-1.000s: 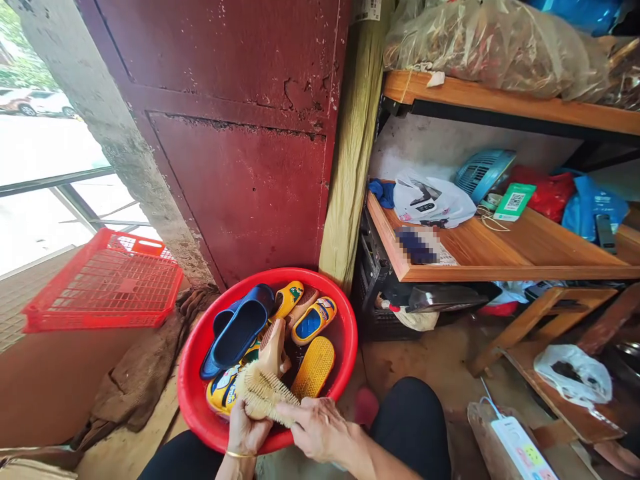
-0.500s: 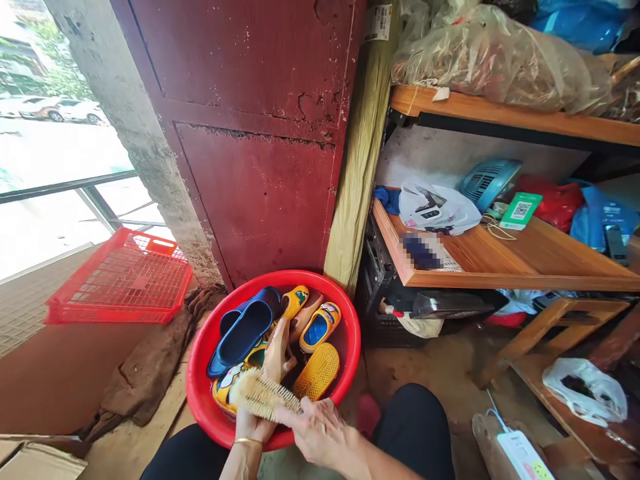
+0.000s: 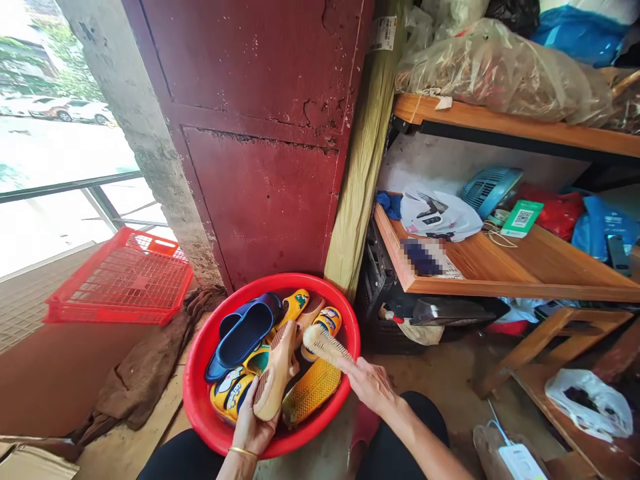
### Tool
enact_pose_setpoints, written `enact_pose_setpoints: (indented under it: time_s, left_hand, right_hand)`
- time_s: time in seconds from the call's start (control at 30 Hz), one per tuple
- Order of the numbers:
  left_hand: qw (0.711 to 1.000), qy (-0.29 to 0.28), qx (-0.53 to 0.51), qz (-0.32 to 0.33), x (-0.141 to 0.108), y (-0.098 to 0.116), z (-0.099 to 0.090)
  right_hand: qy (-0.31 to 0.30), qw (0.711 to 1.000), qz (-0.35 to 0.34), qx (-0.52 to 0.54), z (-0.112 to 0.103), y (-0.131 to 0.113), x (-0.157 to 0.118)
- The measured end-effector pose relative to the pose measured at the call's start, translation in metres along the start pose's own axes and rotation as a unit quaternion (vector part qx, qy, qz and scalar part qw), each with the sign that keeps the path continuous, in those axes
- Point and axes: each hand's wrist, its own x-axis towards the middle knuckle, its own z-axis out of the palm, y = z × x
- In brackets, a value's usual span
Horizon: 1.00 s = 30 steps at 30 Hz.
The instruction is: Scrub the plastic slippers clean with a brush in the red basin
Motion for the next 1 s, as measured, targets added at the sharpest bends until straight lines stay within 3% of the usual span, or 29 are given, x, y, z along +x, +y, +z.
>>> enact_pose_setpoints:
  time_s: [0.1, 0.17, 0.23, 0.3, 0.37, 0.4, 0.43, 0.47, 0.5, 0.57, 0.63, 0.67, 0.77, 0.9, 1.0]
  left_hand:
    - [0.993, -0.049, 0.063, 0.092, -0.005, -0.002, 0.03]
    - [0.958, -0.069, 0.179, 0.213, 0.0, 0.001, 0.048]
    - [0.874, -0.068, 0.335, 0.346, 0.012, 0.002, 0.061]
    - [0.742, -0.064, 0.478, 0.465, 0.027, 0.0, 0.064]
    - [0.624, -0.084, 0.567, 0.531, 0.039, -0.009, 0.06]
    - [0.593, -0.108, 0.59, 0.537, 0.043, -0.016, 0.055]
    - [0.584, -0.139, 0.6, 0.529, 0.045, -0.023, 0.049]
    - [0.593, -0.177, 0.598, 0.509, 0.045, -0.029, 0.042]
    - [0.62, -0.212, 0.583, 0.48, 0.045, -0.034, 0.034]
    - [0.704, -0.245, 0.528, 0.407, 0.044, -0.039, 0.017]
    - [0.784, -0.19, 0.468, 0.361, 0.047, -0.034, 0.002]
    - [0.808, -0.144, 0.451, 0.351, 0.051, -0.029, -0.003]
    - [0.822, -0.04, 0.468, 0.323, 0.067, -0.016, -0.008]
    - [0.814, -0.043, 0.511, 0.273, 0.087, -0.011, 0.006]
    - [0.818, -0.056, 0.505, 0.268, 0.091, -0.015, 0.014]
  right_hand:
    - [0.043, 0.99, 0.039, 0.129, 0.01, -0.002, -0.004]
    - [0.059, 0.969, 0.065, 0.232, 0.025, -0.014, -0.005]
    - [0.042, 0.94, 0.114, 0.32, 0.042, -0.028, -0.005]
    - [0.018, 0.9, 0.166, 0.403, 0.056, -0.039, -0.006]
    - [0.009, 0.863, 0.198, 0.464, 0.065, -0.045, -0.007]
    - [0.013, 0.85, 0.208, 0.483, 0.067, -0.047, -0.008]
    - [0.018, 0.841, 0.216, 0.496, 0.068, -0.048, -0.009]
    - [0.02, 0.832, 0.223, 0.508, 0.067, -0.049, -0.01]
    - [0.019, 0.823, 0.229, 0.519, 0.064, -0.049, -0.012]
    - [0.011, 0.81, 0.236, 0.537, 0.057, -0.051, -0.016]
    - [-0.001, 0.805, 0.241, 0.542, 0.049, -0.054, -0.021]
    - [-0.008, 0.809, 0.243, 0.535, 0.045, -0.056, -0.024]
    - [-0.039, 0.844, 0.249, 0.474, 0.035, -0.068, -0.032]
    - [-0.117, 0.913, 0.221, 0.322, 0.022, -0.088, -0.039]
    - [-0.156, 0.942, 0.179, 0.236, 0.01, -0.095, -0.042]
